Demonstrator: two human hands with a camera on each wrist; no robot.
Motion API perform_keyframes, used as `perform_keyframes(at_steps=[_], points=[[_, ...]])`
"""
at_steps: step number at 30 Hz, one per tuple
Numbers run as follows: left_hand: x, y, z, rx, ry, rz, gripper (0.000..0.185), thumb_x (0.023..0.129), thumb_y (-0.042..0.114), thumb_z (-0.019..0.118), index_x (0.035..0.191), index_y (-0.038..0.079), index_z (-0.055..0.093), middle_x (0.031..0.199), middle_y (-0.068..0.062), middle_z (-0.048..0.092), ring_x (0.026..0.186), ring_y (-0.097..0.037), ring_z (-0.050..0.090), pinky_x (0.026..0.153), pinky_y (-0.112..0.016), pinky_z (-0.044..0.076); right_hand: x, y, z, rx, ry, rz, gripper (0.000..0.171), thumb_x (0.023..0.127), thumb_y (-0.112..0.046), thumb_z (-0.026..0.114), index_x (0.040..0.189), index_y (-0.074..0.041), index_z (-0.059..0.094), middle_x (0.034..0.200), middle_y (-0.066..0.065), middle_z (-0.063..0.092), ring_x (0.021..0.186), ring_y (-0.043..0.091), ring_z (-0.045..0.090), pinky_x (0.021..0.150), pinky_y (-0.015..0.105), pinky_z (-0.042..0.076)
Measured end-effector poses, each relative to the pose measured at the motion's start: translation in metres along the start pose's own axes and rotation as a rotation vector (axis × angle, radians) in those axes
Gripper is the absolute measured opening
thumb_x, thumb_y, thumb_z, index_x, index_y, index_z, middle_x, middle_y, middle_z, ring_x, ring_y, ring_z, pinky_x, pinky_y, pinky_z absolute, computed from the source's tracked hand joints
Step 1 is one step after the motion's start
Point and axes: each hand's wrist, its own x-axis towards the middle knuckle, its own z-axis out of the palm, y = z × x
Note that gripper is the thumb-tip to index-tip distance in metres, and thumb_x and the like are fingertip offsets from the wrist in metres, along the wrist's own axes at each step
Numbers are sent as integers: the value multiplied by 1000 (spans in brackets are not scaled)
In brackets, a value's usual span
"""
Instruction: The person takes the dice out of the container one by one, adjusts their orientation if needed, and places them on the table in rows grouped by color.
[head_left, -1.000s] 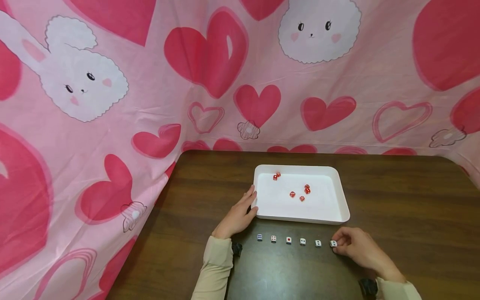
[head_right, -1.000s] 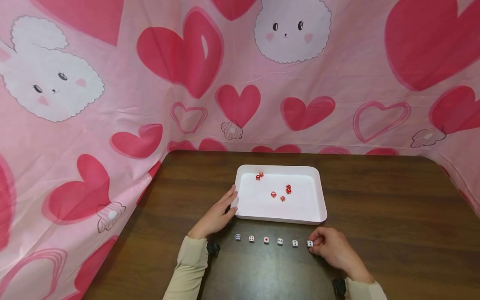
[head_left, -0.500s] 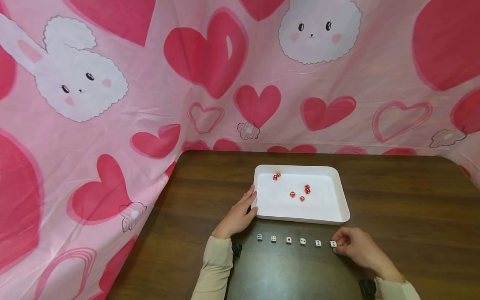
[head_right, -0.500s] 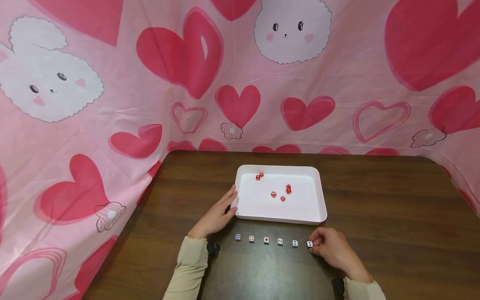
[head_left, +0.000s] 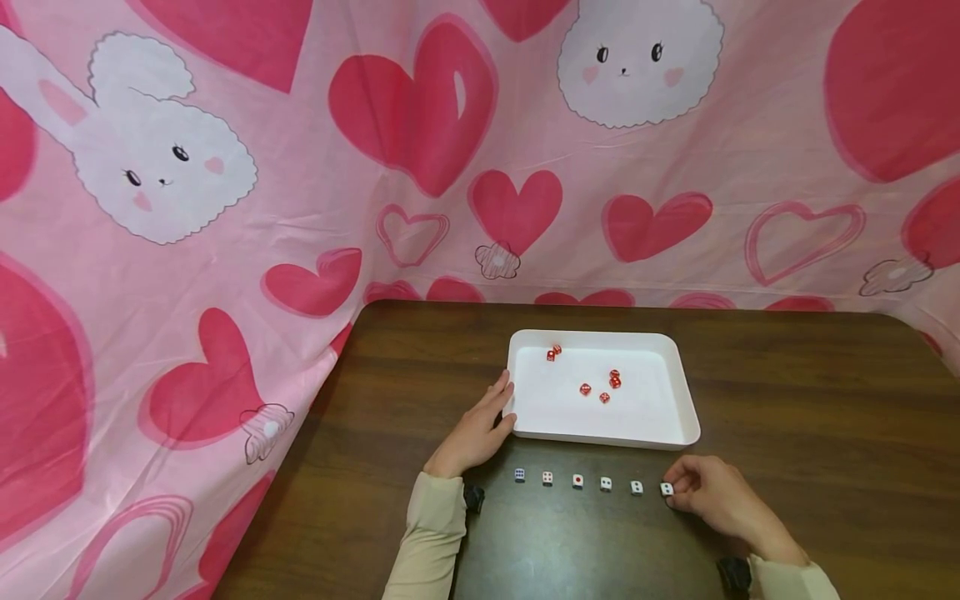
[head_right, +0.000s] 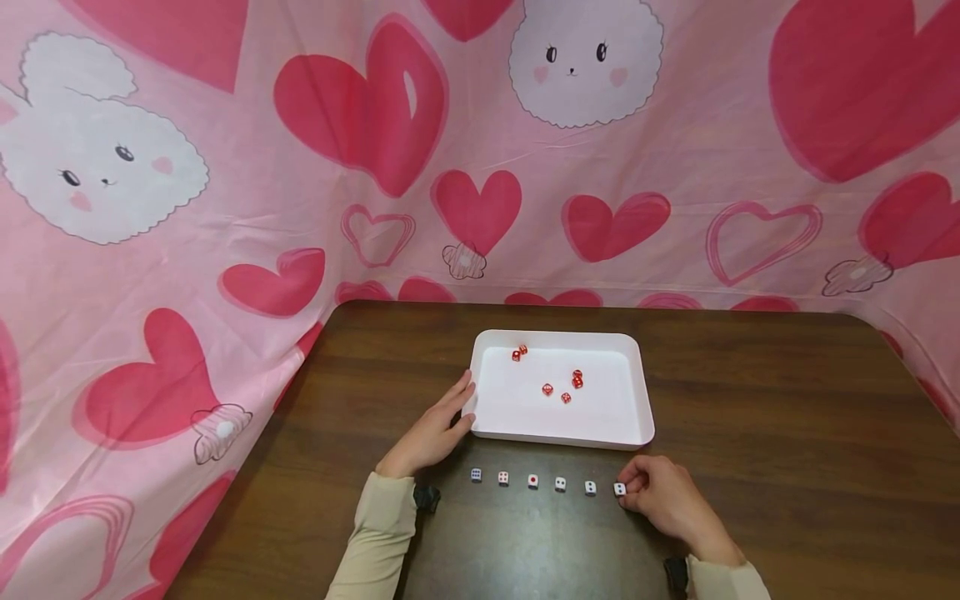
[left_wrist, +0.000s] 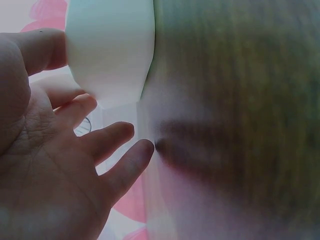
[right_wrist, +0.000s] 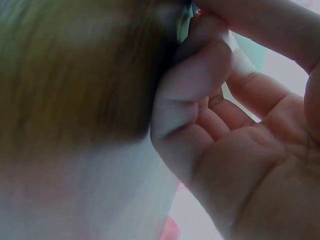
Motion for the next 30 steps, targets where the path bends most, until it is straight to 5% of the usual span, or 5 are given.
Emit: perform_keyframes(at_steps=[19,30], points=[[0,-1,1,-8,3,0,57,101,22,48,151,6,27,163,1,12,148,-32,19,117,-49,24,2,1,-2,15,-17,31,20,71,-9,80,86,-6,67,73,-1,61,62,3,51,57,22,41],[2,-3,2,-1,0,4,57,101,23,48,151,5,27,163,1,12,149,-31,18,117,-48,23,-2,-3,-35,50,-21,-58,23,90,-25,68,101,-5,67,83,3,66,69,1,52,60,22,44]])
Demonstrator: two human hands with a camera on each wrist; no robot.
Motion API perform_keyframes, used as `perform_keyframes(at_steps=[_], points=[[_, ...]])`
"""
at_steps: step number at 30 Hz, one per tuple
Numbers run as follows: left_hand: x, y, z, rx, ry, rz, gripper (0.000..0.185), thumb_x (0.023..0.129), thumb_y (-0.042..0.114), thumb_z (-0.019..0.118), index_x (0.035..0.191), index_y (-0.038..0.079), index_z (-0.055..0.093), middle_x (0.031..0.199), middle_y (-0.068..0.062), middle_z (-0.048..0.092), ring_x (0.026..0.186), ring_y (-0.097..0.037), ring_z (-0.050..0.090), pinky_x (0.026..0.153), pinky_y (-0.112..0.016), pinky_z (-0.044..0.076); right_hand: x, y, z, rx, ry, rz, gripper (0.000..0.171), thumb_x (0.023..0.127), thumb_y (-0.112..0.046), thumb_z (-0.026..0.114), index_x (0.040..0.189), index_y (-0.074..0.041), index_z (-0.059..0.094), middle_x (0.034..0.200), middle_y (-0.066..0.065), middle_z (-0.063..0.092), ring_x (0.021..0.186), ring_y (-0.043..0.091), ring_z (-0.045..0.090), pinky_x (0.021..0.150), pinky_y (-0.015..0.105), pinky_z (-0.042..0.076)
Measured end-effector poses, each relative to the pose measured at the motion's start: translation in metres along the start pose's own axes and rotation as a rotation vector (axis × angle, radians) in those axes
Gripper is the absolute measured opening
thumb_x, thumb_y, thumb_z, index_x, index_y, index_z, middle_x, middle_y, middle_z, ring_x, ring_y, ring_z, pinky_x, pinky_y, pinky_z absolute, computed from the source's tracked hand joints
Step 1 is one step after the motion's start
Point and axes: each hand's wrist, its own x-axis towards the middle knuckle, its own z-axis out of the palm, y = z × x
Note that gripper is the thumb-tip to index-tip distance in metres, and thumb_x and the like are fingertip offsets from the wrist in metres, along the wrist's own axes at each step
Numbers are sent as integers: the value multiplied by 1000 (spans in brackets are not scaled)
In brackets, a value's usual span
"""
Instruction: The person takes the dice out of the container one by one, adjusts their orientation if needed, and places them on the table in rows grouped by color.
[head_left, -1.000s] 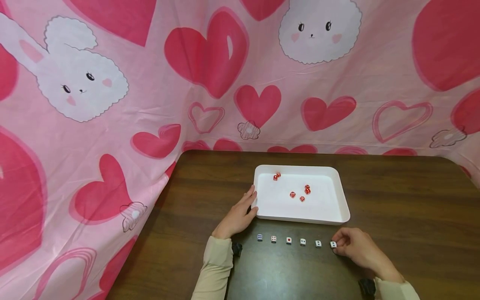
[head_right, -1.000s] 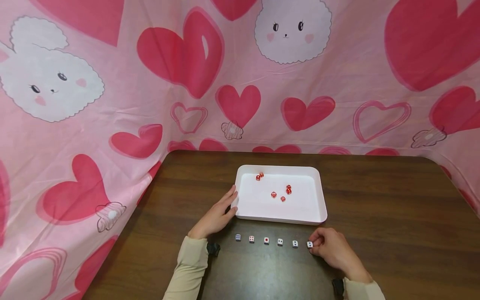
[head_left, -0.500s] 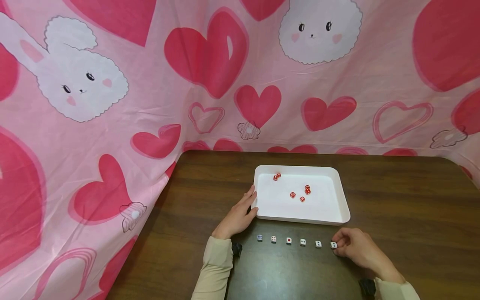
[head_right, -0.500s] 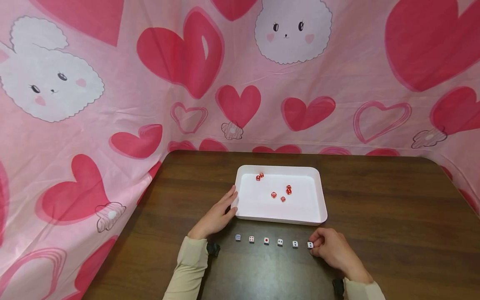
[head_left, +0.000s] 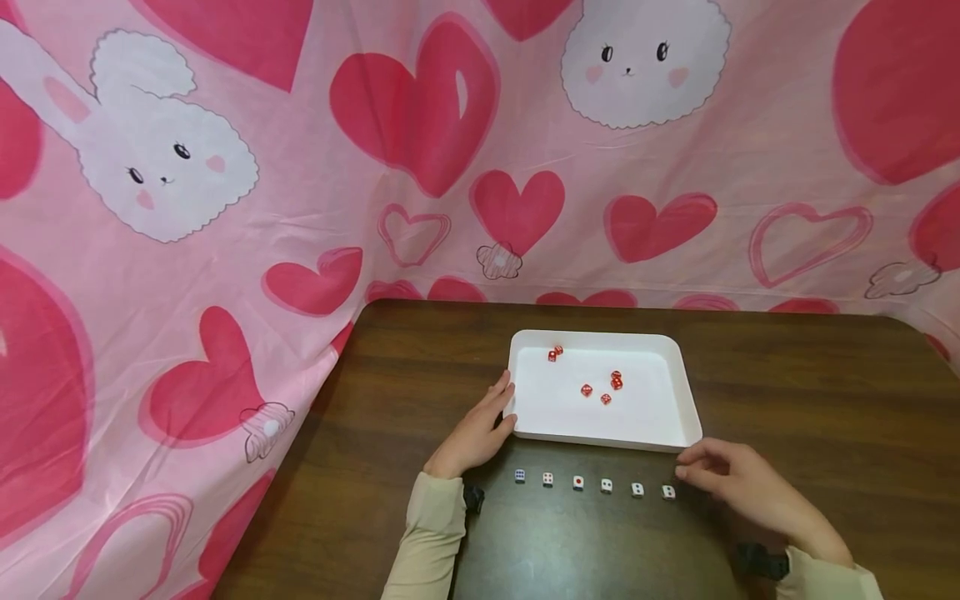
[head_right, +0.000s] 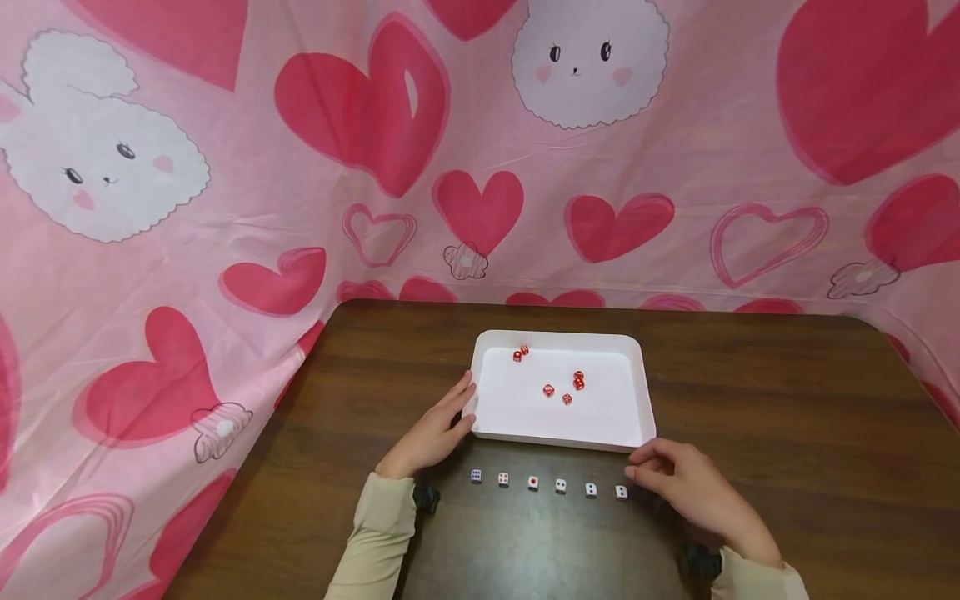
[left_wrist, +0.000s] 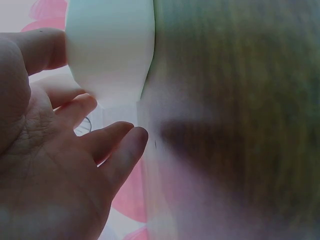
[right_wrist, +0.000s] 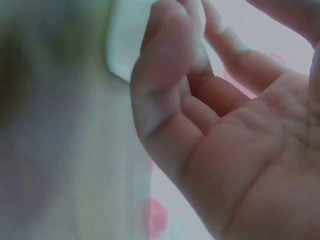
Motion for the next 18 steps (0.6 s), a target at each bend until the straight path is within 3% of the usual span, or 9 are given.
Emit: perform_keyframes(at_steps=[4,8,9,11,13,15,18], points=[[-1,0,0,10,0,0,57,101,24,48,152,6,27,163,1,12,149,-31,18,117,-47,23,2,-2,-16,10,130,10,27,95,-23,62,110,-1,65,92,8,67,71,3,56,61,23,49],[-1,-1,-1,18,4,1,58,101,24,48,152,6,27,163,1,12,149,-31,19,117,-48,24,12,2,-23,85,284,1,34,99,-20,55,121,5,57,96,-8,65,76,-3,59,63,22,54],[-2,-1,-1,19,3,-2,58,101,24,48,152,6,27,163,1,12,149,-32,19,117,-48,24,15,4,-23,106,304,9,36,100,-21,53,124,5,55,100,-7,64,78,-6,58,64,22,54],[-2,-1,-1,23,2,0,58,101,24,48,151,6,27,163,0,13,148,-33,19,117,-49,24,22,6,-21,154,313,49,42,101,-24,50,131,6,49,109,-1,63,81,-12,53,65,20,53],[-2,-1,-1,25,-4,-4,58,101,25,48,152,6,27,163,1,13,148,-32,19,117,-48,24,27,9,-17,179,291,103,48,102,-27,46,137,5,42,124,13,58,85,-13,49,67,18,51],[-2,-1,-1,25,-8,-7,58,101,25,48,152,7,27,163,2,12,149,-31,18,117,-47,23,32,12,-13,200,254,150,51,103,-27,42,141,6,36,136,29,45,94,-3,52,69,16,49],[-1,-1,-1,21,-8,-12,58,101,26,47,152,9,27,163,4,11,149,-30,17,118,-46,23,40,14,-9,208,213,194,52,104,-24,37,143,8,30,140,33,38,110,23,52,70,15,46]])
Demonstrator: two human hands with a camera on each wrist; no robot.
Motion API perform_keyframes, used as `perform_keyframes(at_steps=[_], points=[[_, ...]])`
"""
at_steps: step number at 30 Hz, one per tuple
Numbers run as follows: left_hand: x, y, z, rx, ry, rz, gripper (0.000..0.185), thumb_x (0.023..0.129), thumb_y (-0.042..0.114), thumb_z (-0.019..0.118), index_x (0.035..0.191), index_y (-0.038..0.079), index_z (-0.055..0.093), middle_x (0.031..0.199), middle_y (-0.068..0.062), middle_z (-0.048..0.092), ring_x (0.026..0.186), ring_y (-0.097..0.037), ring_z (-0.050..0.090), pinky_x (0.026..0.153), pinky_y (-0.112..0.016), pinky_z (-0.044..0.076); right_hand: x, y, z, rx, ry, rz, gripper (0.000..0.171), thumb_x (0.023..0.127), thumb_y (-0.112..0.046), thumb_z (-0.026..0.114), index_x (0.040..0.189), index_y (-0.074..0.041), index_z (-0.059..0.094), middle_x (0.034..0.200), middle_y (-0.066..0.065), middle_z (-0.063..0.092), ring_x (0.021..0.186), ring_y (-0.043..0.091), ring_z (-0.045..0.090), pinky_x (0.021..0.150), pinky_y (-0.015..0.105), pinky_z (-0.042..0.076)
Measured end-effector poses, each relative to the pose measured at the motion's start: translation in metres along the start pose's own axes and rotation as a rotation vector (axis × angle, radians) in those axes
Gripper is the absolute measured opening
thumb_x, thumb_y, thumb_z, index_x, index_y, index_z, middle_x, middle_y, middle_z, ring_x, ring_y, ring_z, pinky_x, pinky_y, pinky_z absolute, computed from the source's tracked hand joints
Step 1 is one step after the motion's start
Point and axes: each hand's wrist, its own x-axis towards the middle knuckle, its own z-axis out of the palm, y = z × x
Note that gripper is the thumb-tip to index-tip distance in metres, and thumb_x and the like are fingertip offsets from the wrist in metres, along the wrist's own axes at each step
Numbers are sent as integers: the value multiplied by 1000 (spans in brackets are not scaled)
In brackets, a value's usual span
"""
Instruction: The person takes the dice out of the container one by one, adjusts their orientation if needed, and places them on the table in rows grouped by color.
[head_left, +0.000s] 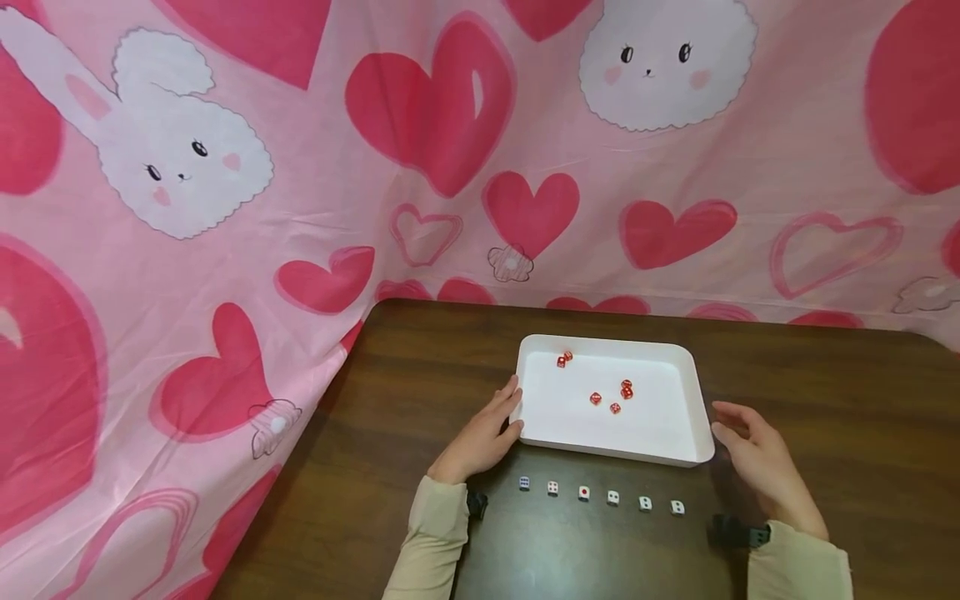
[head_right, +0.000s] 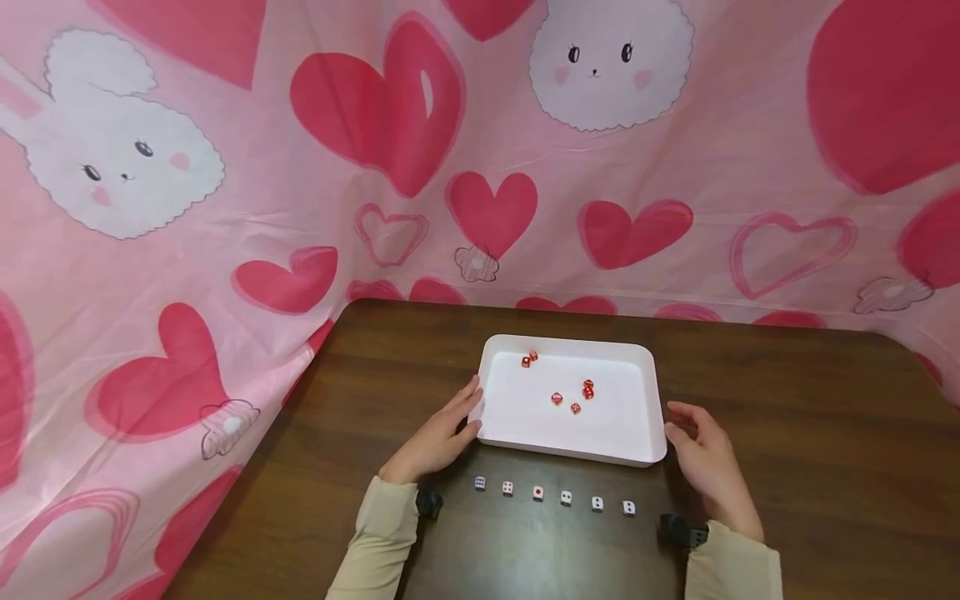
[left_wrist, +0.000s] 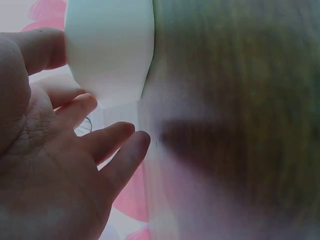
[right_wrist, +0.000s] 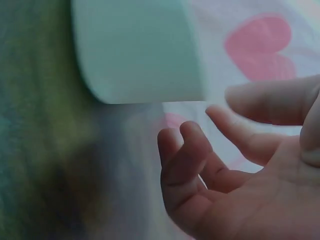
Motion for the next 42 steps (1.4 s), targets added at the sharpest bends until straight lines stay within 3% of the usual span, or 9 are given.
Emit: perform_keyframes(at_steps=[4,13,19,23,29,32,36,39,42], points=[[1,1,4,-5,8,-7,57,101,26,47,152,9,27,163,4,12,149,-29,17,118,-46,23,7,3,1,18,-36,41,52,104,-21,34,145,10,25,143,34,34,123,42,41,72,15,43],[5,-1,4,35,10,-13,57,102,27,46,152,10,26,163,5,11,149,-29,18,118,-48,23,15,5,6,17,-92,93,57,104,-27,36,146,8,24,141,34,34,116,40,44,75,24,45],[5,2,-3,100,-21,-26,58,101,29,48,152,11,27,163,3,12,148,-31,20,113,-60,24,14,7,10,37,-88,89,55,103,-26,38,146,8,26,138,33,37,110,36,48,73,25,47],[10,11,-16,184,-30,-9,58,99,28,53,150,10,34,160,-3,24,147,-34,24,111,-64,25,14,7,10,34,-74,71,53,103,-23,38,144,9,28,135,32,40,106,34,49,71,26,48],[35,37,-40,289,0,66,51,96,26,60,142,7,48,144,-11,51,134,-29,48,110,-47,38,15,5,8,28,-71,73,53,103,-23,39,144,9,28,136,33,39,108,36,49,72,25,48],[53,52,-47,195,73,49,42,95,24,61,133,7,58,127,-11,64,111,-25,61,94,-38,51,15,4,7,31,-72,81,53,103,-23,38,145,9,28,137,32,39,111,37,48,73,25,48],[77,64,-52,-179,138,-70,32,96,28,59,122,9,64,111,-12,69,91,-26,66,77,-36,53,15,3,6,30,-75,83,53,103,-23,39,145,9,28,137,32,38,113,38,47,74,25,47],[95,63,-50,-419,137,-159,35,97,30,57,123,6,63,112,-16,69,93,-28,69,83,-41,54,15,3,5,35,-82,87,54,103,-23,40,145,8,28,138,32,38,114,38,46,76,26,48],[108,62,-42,-496,118,-218,37,97,30,58,124,5,62,114,-17,69,95,-29,69,86,-41,54,14,5,5,40,-84,96,54,103,-24,40,145,8,28,139,32,37,115,38,46,77,27,49]])
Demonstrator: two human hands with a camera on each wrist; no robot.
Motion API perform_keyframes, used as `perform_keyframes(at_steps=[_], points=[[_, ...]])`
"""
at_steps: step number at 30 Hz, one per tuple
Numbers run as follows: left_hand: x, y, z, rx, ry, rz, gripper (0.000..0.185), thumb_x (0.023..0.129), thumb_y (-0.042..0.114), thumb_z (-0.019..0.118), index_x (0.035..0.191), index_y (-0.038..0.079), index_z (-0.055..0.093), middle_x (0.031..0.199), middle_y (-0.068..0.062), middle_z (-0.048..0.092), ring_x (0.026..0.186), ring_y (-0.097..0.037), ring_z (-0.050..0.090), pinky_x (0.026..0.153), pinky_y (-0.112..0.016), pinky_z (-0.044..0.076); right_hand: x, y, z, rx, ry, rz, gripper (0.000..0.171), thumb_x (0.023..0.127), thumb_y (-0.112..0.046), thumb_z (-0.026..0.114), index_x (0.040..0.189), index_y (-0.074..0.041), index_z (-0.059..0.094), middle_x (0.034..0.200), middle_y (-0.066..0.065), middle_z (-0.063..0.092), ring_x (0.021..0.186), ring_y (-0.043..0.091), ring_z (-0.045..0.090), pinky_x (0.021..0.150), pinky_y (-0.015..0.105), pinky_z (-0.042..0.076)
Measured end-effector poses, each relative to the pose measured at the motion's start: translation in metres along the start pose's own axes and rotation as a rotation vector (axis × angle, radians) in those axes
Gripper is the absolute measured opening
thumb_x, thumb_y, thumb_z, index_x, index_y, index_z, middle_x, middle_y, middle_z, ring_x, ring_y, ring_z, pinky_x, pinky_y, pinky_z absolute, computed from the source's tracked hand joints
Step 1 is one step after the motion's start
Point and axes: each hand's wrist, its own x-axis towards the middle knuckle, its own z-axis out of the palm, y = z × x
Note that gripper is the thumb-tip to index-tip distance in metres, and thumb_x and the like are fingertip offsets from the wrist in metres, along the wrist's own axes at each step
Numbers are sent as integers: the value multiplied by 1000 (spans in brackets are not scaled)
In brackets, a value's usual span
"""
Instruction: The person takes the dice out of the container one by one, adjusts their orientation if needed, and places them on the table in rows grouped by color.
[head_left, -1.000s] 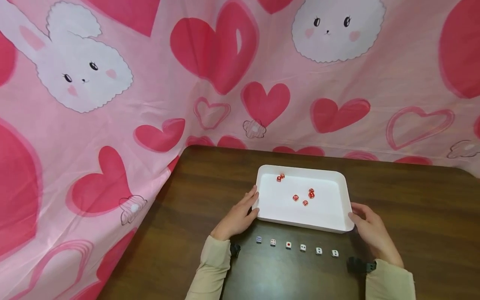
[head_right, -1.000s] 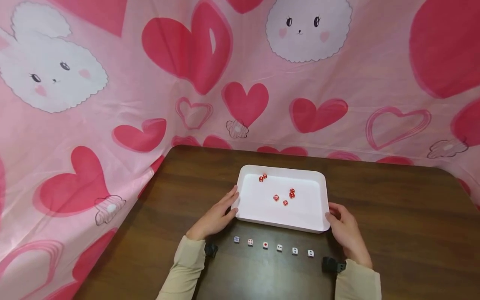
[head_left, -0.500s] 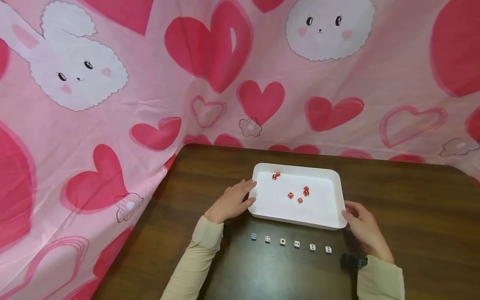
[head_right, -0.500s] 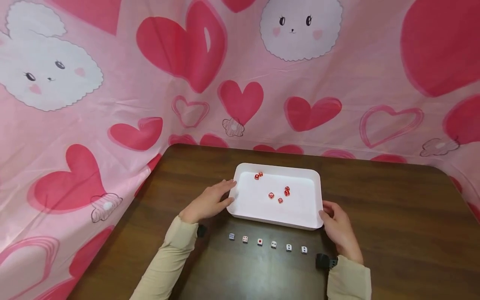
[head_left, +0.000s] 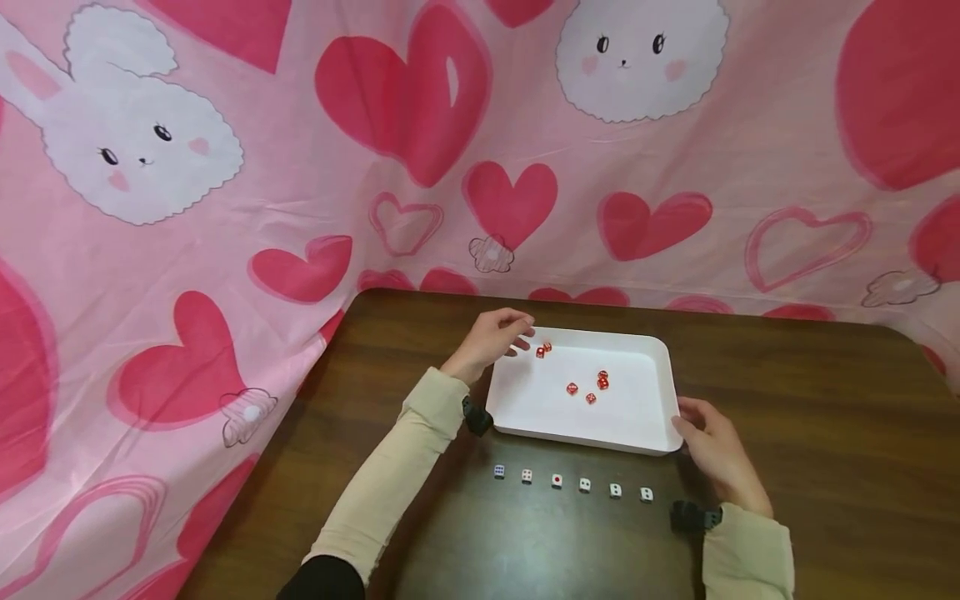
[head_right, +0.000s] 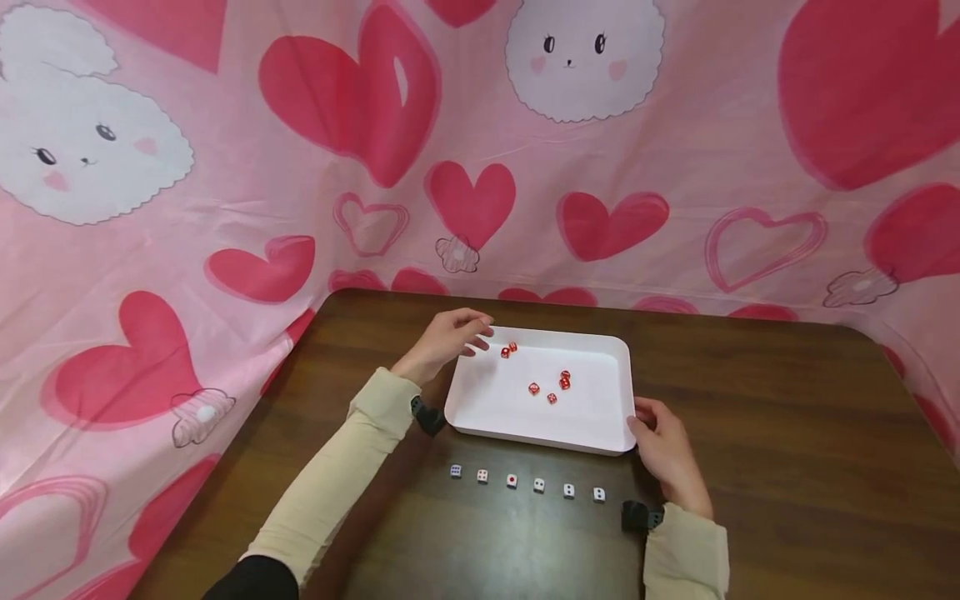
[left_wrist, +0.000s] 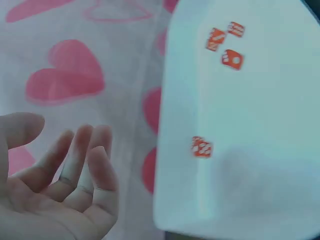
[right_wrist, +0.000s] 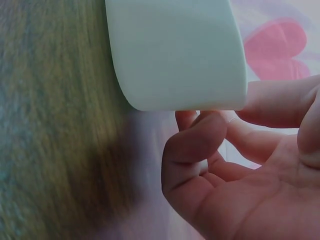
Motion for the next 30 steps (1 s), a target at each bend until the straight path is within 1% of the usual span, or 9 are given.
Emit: perform_keyframes(at_steps=[3,7,9,11,14,18,22,25,30], points=[[11,-3,10,16,-15,-32,34,97,26,57,123,5,63,115,-17,68,98,-32,68,82,-37,55,1,1,-1,3,12,-7,53,103,-22,40,145,8,29,138,32,39,113,37,47,76,26,48],[19,-8,20,159,-2,-29,28,95,21,59,119,6,65,112,-14,66,97,-29,64,75,-29,50,3,2,1,4,28,-22,50,102,-19,42,143,9,31,134,32,42,108,34,51,74,25,48],[22,-10,23,233,-9,-35,27,94,19,60,118,7,66,110,-12,65,93,-25,60,75,-30,48,3,2,1,8,32,-23,50,102,-17,42,143,9,32,132,32,43,106,33,52,73,26,48],[24,-12,25,256,-25,-56,28,93,16,61,118,7,66,108,-12,65,88,-22,59,76,-32,50,3,2,1,10,36,-25,49,102,-17,43,142,8,33,131,31,44,105,33,52,72,26,48],[29,-15,27,211,-53,-144,29,92,13,60,120,7,65,105,-15,66,77,-21,59,75,-36,53,3,1,1,13,41,-22,48,102,-16,43,142,8,33,131,31,45,105,33,52,72,27,47],[33,-20,31,138,-43,-257,29,93,11,59,121,7,64,97,-13,64,66,-21,57,70,-33,55,3,1,-1,10,36,-13,48,101,-16,43,142,7,34,131,30,45,106,33,50,73,26,47],[37,-24,34,108,-37,-276,30,94,11,58,123,5,60,85,-11,61,58,-18,56,60,-29,53,4,1,-2,11,33,-6,49,102,-18,43,143,6,34,132,29,44,109,34,49,75,26,47],[37,-27,36,71,-56,-290,31,94,9,57,125,4,57,77,-11,58,52,-16,55,55,-27,51,4,1,-2,17,34,-5,48,101,-17,44,143,7,34,132,30,44,109,34,49,75,27,48],[39,-32,39,-13,-92,-338,32,95,7,55,126,4,52,72,-10,54,48,-14,54,52,-25,53,5,1,-2,9,39,-3,48,101,-17,45,142,7,34,131,30,45,107,33,51,75,27,48]])
